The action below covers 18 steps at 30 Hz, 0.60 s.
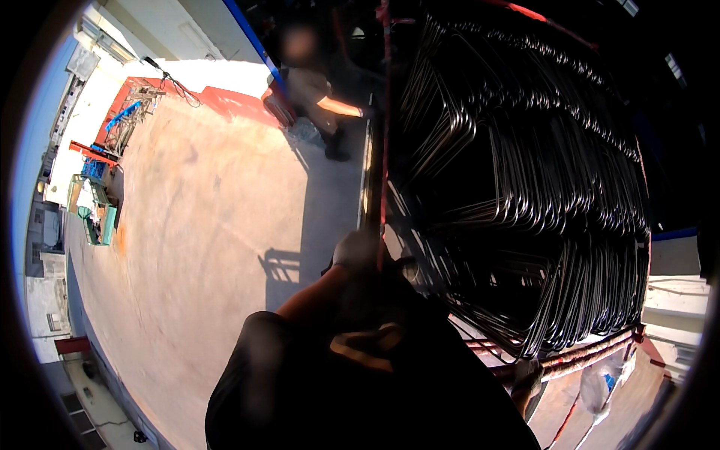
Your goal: The person stands on a forklift and repeatedly picks up bundles of metal frames from a rack, handing them to a coworker below. The coworker receives the frames and places them onto a pallet. The forklift moves slightly during the process.
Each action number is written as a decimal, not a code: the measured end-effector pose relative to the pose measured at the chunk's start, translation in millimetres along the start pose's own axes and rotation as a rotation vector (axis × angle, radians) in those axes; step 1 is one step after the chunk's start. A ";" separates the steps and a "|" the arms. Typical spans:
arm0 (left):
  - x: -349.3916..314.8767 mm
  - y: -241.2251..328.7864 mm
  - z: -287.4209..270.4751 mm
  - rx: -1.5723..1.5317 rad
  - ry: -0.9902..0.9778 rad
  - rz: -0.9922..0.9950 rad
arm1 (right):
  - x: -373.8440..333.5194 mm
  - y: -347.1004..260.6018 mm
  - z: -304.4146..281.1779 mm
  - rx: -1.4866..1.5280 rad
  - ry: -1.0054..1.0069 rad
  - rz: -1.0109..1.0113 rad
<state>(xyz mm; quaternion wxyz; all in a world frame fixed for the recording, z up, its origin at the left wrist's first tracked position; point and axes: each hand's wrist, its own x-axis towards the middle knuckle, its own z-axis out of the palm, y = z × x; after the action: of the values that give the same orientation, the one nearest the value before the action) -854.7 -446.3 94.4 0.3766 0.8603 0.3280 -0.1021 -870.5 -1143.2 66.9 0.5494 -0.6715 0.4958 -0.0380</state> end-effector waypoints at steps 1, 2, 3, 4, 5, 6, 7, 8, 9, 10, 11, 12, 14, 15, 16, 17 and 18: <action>-1.8 2.7 -1.0 0.000 -0.019 -0.001 | 13.3 4.3 -11.3 0.025 -0.037 0.000; -2.5 6.2 -1.7 -0.002 -0.038 0.001 | 26.2 8.0 -19.6 -0.089 -0.065 -0.097; -3.4 11.0 -0.4 -0.026 -0.067 0.013 | 57.1 10.4 -42.0 -0.213 -0.080 -0.216; -6.0 12.9 -9.1 0.002 -0.064 0.010 | 40.5 13.6 -26.0 -0.327 -0.068 -0.181; -8.8 15.0 -17.2 0.030 -0.064 0.008 | 19.7 13.1 -11.3 -0.445 -0.059 -0.145; -11.1 15.7 -21.3 0.023 -0.067 0.005 | -16.6 -8.3 3.4 -0.572 -0.042 -0.119; -11.8 15.4 -19.3 0.010 -0.077 0.009 | -23.1 -18.2 0.9 -0.794 -0.053 -0.201; -12.1 15.2 -18.5 0.005 -0.081 0.015 | -32.1 -24.5 4.4 -1.008 -0.071 -0.277; -12.1 14.8 -17.9 0.015 -0.083 0.021 | -60.2 -44.0 19.2 -1.184 0.011 -0.232; -12.3 15.4 -18.3 0.051 -0.095 0.033 | -51.3 -38.3 15.0 -1.225 -0.007 -0.253; -13.4 16.4 -19.8 0.089 -0.106 0.044 | -29.7 -26.2 9.0 -1.263 -0.027 -0.271; -16.2 24.5 -25.3 0.150 -0.135 0.065 | -18.1 -20.5 3.9 -1.302 -0.039 -0.284; -21.4 33.2 -29.8 0.212 -0.154 0.100 | 16.8 -3.7 -13.8 -1.301 -0.056 -0.314; -24.5 35.1 -30.2 0.221 -0.145 0.112 | 22.7 -1.4 -16.7 -1.261 -0.065 -0.326; -25.9 34.2 -28.5 0.226 -0.142 0.103 | 26.4 2.7 -20.5 -1.149 -0.041 -0.289; -27.3 32.8 -27.3 0.233 -0.139 0.091 | 29.8 7.3 -23.2 -1.035 -0.017 -0.256; -27.0 27.1 -24.2 0.236 -0.136 0.054 | 30.7 8.9 -20.7 -0.922 0.002 -0.230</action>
<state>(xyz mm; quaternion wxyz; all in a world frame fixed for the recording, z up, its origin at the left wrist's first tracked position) -859.7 -455.7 138.4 0.2968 0.8982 0.2642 -0.1880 -872.9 -1178.5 53.0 0.1856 -0.8959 0.3840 0.1247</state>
